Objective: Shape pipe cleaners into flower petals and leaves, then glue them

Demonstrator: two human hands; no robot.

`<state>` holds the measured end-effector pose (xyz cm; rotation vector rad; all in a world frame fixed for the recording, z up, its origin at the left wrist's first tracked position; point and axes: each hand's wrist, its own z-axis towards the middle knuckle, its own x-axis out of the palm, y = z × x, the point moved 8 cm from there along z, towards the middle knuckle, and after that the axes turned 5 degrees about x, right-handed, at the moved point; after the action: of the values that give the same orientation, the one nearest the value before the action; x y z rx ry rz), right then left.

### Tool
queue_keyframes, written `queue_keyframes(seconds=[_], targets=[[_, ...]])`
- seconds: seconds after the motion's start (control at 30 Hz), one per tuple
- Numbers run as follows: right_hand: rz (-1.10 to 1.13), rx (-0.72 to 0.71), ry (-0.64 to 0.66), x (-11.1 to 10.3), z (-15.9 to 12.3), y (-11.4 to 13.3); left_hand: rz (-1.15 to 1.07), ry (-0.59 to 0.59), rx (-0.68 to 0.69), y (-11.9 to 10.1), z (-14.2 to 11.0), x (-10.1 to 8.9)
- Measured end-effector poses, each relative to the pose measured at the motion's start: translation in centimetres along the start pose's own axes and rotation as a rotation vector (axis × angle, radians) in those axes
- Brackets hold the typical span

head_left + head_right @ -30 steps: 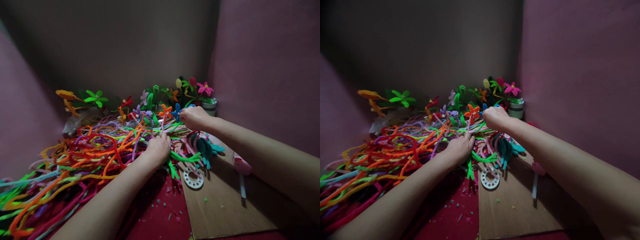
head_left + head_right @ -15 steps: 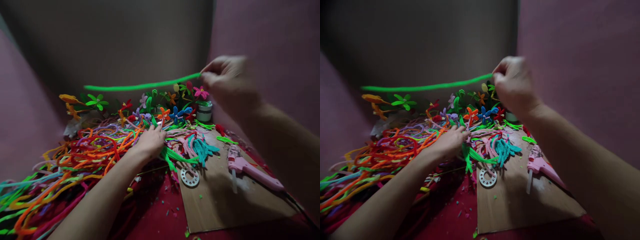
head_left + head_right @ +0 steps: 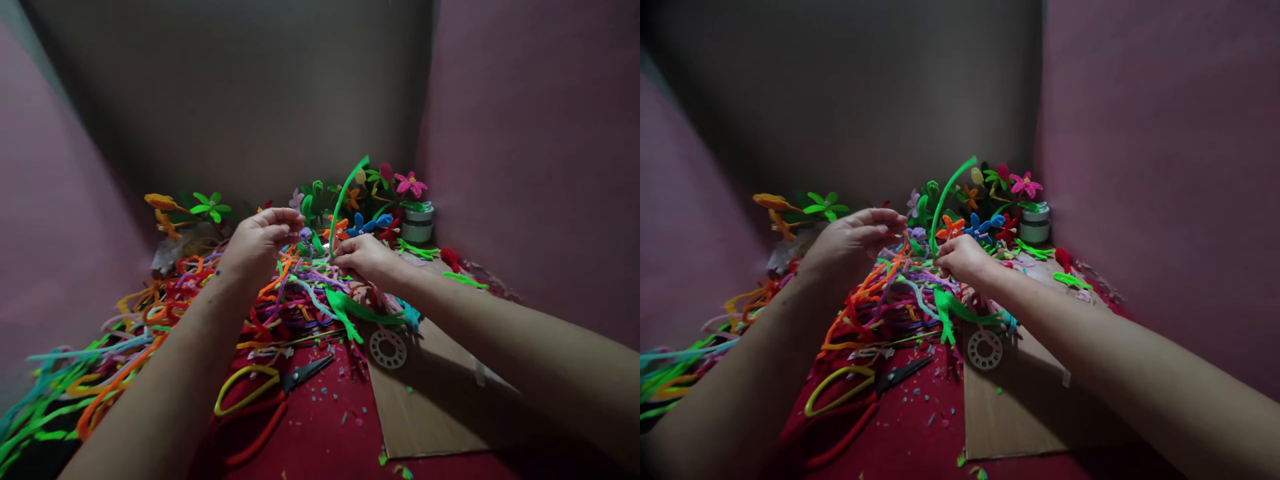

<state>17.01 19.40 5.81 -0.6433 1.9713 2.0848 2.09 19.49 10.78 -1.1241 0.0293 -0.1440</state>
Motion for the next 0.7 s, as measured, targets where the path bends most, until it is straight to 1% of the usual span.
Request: queue_keyframes(seconds=[0.07,0.1,0.17,0.23,0.27,0.33,0.37,0.4,0.43,0.47,0.53,0.6,0.67,0.7], targets=[[-0.009,-0.002,0.003,0.8,0.1,0.2,-0.025,0.108,-0.120,1.2,-0.6,1.1],[-0.030,-0.019,0.004,1.3,0.1,0.4,-0.043,0.150,-0.158,1.8,-1.1,1.8],[-0.104,-0.077,0.003,2.2,-0.1,0.8,-0.043,0.189,-0.188,2.8,-1.9,2.8],[-0.174,-0.151,0.050,3.5,-0.5,1.0,-0.039,0.140,-0.185,3.5,-2.2,2.7],[-0.185,-0.187,0.107,4.2,-0.7,1.0,-0.046,0.092,-0.161,3.4,-2.2,2.3],[-0.232,-0.225,0.234,5.5,-0.9,0.6,-0.070,-0.015,-0.083,2.4,-1.8,0.8],[-0.308,-0.226,0.234,5.4,-0.7,0.3,-0.085,-0.054,-0.055,1.8,-1.6,-0.1],[-0.419,-0.209,0.194,4.9,-0.2,-0.1,-0.077,-0.069,-0.060,1.3,-1.5,-0.8],[-0.554,-0.179,0.118,4.1,0.4,-0.6,-0.030,-0.057,-0.062,0.8,-1.3,-1.4],[-0.699,-0.138,0.043,3.2,1.0,-1.0,0.066,-0.034,-0.061,0.3,-1.1,-1.8],[-0.825,-0.069,-0.011,2.0,1.9,-1.7,0.357,0.011,-0.073,0.0,-0.8,-2.4],[-0.890,-0.036,-0.002,1.9,2.3,-2.2,0.646,0.085,-0.118,0.9,-0.6,-2.1],[-0.943,-0.057,0.055,2.7,2.0,-2.5,0.849,0.203,-0.167,2.8,-0.3,-0.9],[-0.965,-0.083,0.095,3.5,1.6,-2.5,0.903,0.241,-0.151,3.5,0.0,-0.2]])
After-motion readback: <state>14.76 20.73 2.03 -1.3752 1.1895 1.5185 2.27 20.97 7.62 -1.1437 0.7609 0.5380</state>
